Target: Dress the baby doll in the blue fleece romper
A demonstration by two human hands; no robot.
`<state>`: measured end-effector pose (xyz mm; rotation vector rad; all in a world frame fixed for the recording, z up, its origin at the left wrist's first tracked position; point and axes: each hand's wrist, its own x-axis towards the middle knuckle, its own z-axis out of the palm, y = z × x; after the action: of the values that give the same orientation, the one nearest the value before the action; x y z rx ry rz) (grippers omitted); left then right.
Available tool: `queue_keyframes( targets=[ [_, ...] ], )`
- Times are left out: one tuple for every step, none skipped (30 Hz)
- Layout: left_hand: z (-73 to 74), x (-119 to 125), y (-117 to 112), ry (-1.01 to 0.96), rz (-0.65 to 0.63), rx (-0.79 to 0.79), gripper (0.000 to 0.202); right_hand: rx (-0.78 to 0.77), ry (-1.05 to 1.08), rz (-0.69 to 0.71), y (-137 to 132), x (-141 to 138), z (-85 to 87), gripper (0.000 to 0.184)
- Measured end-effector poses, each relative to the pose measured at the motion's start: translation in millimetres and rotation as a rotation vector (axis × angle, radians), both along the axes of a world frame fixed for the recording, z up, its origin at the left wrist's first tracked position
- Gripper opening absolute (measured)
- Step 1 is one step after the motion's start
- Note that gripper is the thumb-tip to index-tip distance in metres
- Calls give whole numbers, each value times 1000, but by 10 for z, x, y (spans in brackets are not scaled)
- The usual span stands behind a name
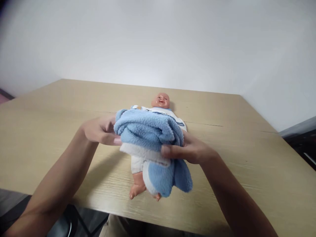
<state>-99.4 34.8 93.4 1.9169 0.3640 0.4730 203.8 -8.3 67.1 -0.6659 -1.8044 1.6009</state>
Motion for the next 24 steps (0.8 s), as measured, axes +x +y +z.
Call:
queue_keyframes(
  targets=[
    [-8, 10, -77, -29, 47, -22, 29, -9, 19, 54, 2, -4, -9, 75],
    [-20, 24, -164, -54, 89, -50, 25, -8, 21, 97, -7, -9, -11, 82],
    [-35, 41, -259, -72, 129, -81, 22, 1, 8, 104, -33, -17, -6, 84],
    [-54, 60, -362, -83, 166, -105, 22, 20, -18, 65, -76, -28, 7, 80],
    [-76, 82, -473, -87, 200, -122, 24, 50, -52, -3, -137, -44, 26, 70],
    [-100, 108, -591, -80, 234, -134, 28, 92, -88, -88, -212, -65, 51, 59],
    [-126, 137, -716, -69, 273, -144, 33, 142, -122, -166, -300, -94, 78, 47],
    [-152, 170, -845, -59, 325, -158, 36, 192, -151, -230, -394, -128, 105, 38],
    [-178, 205, -977, -47, 383, -180, 36, 235, -180, -274, -493, -168, 130, 29],
    [-205, 241, -1111, -36, 445, -213, 35, 274, -208, -304, -591, -211, 150, 22],
    [-232, 273, -1244, -27, 515, -250, 33, 309, -238, -326, -687, -254, 162, 15],
    [-262, 301, -1373, -24, 583, -282, 31, 343, -269, -347, -778, -294, 167, 9],
    [-294, 323, -1497, -26, 650, -306, 30, 378, -303, -367, -864, -329, 164, 7],
    [-331, 337, -1614, -30, 714, -319, 30, 412, -339, -391, -943, -358, 154, 8],
    [-374, 345, -1723, -37, 774, -325, 31, 441, -375, -410, -1014, -382, 139, 11],
    [-423, 348, -1823, -42, 832, -331, 33, 457, -410, -422, -1078, -400, 122, 13],
    [-478, 349, -1911, -43, 878, -338, 36, 454, -442, -423, -1133, -416, 102, 14],
    [-538, 349, -1988, -42, 914, -348, 39, 437, -473, -416, -1181, -430, 82, 14],
    [-602, 350, -2051, -41, 943, -357, 41, 416, -505, -406, -1220, -445, 60, 12],
    [-670, 353, -2101, -39, 971, -359, 43, 395, -536, -396, -1251, -462, 36, 12],
    [-738, 357, -2136, -32, 994, -351, 43, 377, -565, -387, -1273, -481, 9, 11],
    [-807, 363, -2157, -20, 1014, -333, 42, 365, -591, -380, -1287, -502, -23, 10],
    [-875, 368, -2165, -3, 1031, -309, 41, 360, -614, -372, -1292, -522, -62, 9],
    [-942, 373, -2162, 21, 1044, -283, 39, 354, -632, -364, -1290, -542, -109, 9]
  ],
)
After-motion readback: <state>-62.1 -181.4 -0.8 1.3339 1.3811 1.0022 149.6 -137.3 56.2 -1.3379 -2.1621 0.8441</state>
